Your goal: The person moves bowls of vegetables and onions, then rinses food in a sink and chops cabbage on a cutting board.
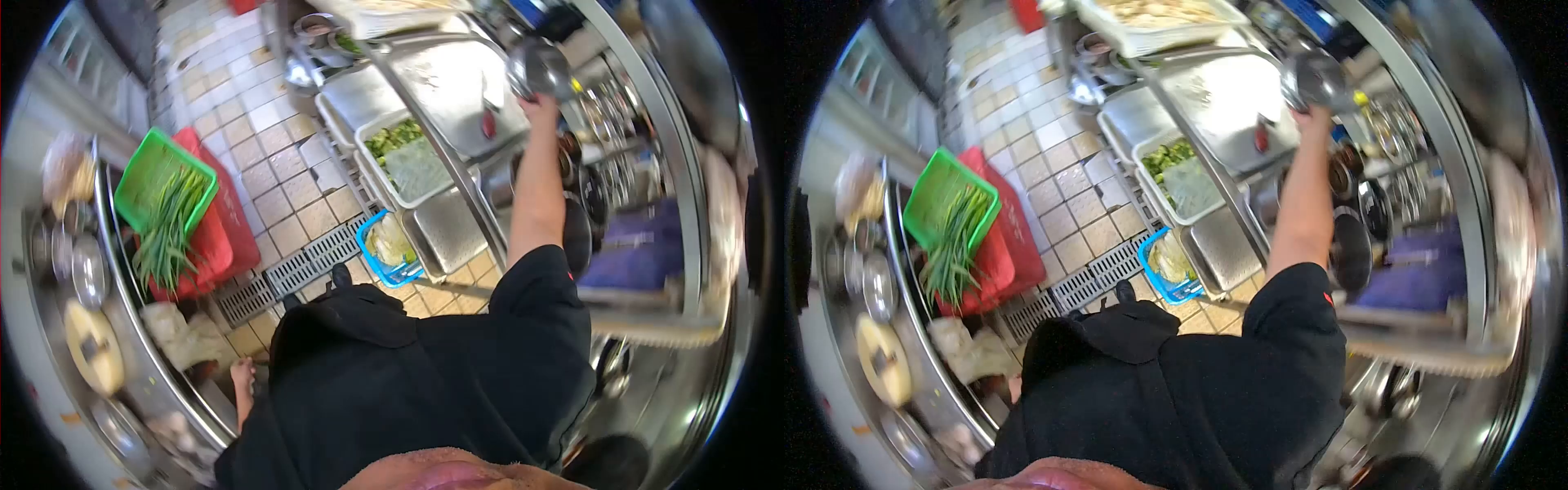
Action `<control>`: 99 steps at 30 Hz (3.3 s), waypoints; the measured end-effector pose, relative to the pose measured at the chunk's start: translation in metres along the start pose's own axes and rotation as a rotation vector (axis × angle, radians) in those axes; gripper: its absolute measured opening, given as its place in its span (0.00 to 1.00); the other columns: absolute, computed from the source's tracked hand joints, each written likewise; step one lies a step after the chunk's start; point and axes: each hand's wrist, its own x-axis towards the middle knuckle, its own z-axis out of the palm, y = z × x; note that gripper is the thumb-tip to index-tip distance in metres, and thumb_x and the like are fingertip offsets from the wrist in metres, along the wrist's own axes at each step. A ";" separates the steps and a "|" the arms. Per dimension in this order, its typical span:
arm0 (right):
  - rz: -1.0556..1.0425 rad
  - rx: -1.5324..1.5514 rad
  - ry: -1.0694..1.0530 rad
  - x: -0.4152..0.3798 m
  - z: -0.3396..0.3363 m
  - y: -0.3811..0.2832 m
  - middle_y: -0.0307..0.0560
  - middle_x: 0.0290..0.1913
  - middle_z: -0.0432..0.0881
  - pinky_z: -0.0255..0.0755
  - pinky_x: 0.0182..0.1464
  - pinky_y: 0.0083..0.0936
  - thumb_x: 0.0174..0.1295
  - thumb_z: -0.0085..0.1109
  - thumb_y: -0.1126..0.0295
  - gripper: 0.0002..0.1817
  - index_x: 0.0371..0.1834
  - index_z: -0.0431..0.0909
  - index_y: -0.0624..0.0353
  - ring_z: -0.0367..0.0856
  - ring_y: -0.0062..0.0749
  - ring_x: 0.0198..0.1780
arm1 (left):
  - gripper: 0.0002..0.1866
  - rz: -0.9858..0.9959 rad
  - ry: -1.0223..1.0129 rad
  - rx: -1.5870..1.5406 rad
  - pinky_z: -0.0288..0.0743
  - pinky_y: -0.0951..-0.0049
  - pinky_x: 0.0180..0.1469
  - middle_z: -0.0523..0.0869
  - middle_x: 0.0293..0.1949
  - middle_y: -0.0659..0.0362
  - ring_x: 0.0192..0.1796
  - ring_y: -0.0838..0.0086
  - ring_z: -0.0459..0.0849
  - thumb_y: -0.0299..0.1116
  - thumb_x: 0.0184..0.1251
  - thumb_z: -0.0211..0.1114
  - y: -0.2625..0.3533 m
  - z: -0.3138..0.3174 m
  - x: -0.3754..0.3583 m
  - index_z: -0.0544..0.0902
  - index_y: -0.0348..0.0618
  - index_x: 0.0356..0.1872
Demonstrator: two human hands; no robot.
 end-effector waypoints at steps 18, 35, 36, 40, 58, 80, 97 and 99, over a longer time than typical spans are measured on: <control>0.472 1.077 -0.040 0.034 0.018 -0.120 0.61 0.60 0.74 0.74 0.60 0.44 0.71 0.48 0.62 0.21 0.57 0.74 0.66 0.76 0.54 0.56 | 0.15 -0.082 0.409 -0.090 0.80 0.55 0.47 0.88 0.39 0.42 0.43 0.49 0.88 0.39 0.59 0.66 -0.075 0.075 -0.090 0.87 0.37 0.37; -0.202 1.267 -0.964 -0.369 -0.043 -0.661 0.46 0.52 0.82 0.79 0.50 0.30 0.65 0.64 0.66 0.24 0.62 0.73 0.61 0.84 0.35 0.50 | 0.28 0.228 0.931 0.195 0.51 0.47 0.77 0.66 0.74 0.52 0.78 0.57 0.58 0.44 0.66 0.64 -0.054 -0.268 0.086 0.76 0.47 0.66; -0.315 1.078 -1.095 -0.412 -0.070 -0.707 0.47 0.53 0.82 0.80 0.48 0.29 0.65 0.63 0.68 0.25 0.65 0.72 0.61 0.84 0.34 0.49 | 0.31 0.178 0.882 0.280 0.45 0.44 0.79 0.62 0.77 0.54 0.80 0.56 0.53 0.46 0.67 0.64 -0.062 -0.271 0.089 0.74 0.49 0.70; -1.149 0.490 -1.582 -0.504 -0.099 -0.810 0.47 0.55 0.84 0.75 0.57 0.27 0.64 0.66 0.69 0.25 0.63 0.75 0.67 0.83 0.29 0.52 | 0.29 0.005 1.218 0.029 0.52 0.51 0.78 0.67 0.74 0.47 0.76 0.55 0.63 0.43 0.72 0.55 -0.192 -0.270 0.078 0.70 0.41 0.70; -1.740 0.848 -0.961 -0.793 -0.120 -1.134 0.60 0.46 0.77 0.75 0.50 0.46 0.53 0.75 0.62 0.28 0.51 0.71 0.63 0.80 0.60 0.47 | 0.13 -0.206 1.311 -0.247 0.74 0.58 0.60 0.87 0.47 0.46 0.54 0.51 0.83 0.34 0.60 0.71 -0.107 -0.341 -0.043 0.87 0.36 0.41; -1.249 0.965 -1.365 -0.712 -0.071 -1.133 0.48 0.35 0.79 0.74 0.34 0.29 0.53 0.61 0.79 0.26 0.57 0.68 0.66 0.78 0.32 0.29 | 0.45 -0.402 1.081 0.117 0.33 0.37 0.78 0.52 0.81 0.55 0.83 0.62 0.45 0.67 0.68 0.52 -0.022 -0.498 0.154 0.60 0.48 0.78; -1.266 1.139 -0.857 -0.791 -0.109 -1.066 0.54 0.53 0.77 0.73 0.60 0.43 0.52 0.65 0.69 0.16 0.47 0.82 0.54 0.77 0.52 0.57 | 0.41 -0.171 0.488 0.191 0.52 0.49 0.74 0.57 0.73 0.42 0.76 0.49 0.52 0.46 0.61 0.71 -0.265 -0.268 0.056 0.65 0.42 0.72; -1.281 0.991 -0.990 -0.768 -0.098 -1.005 0.51 0.53 0.78 0.75 0.58 0.43 0.55 0.63 0.70 0.16 0.48 0.81 0.55 0.78 0.50 0.57 | 0.38 -0.138 0.425 0.191 0.54 0.50 0.72 0.59 0.71 0.42 0.73 0.50 0.54 0.46 0.62 0.70 -0.260 -0.280 0.068 0.66 0.41 0.70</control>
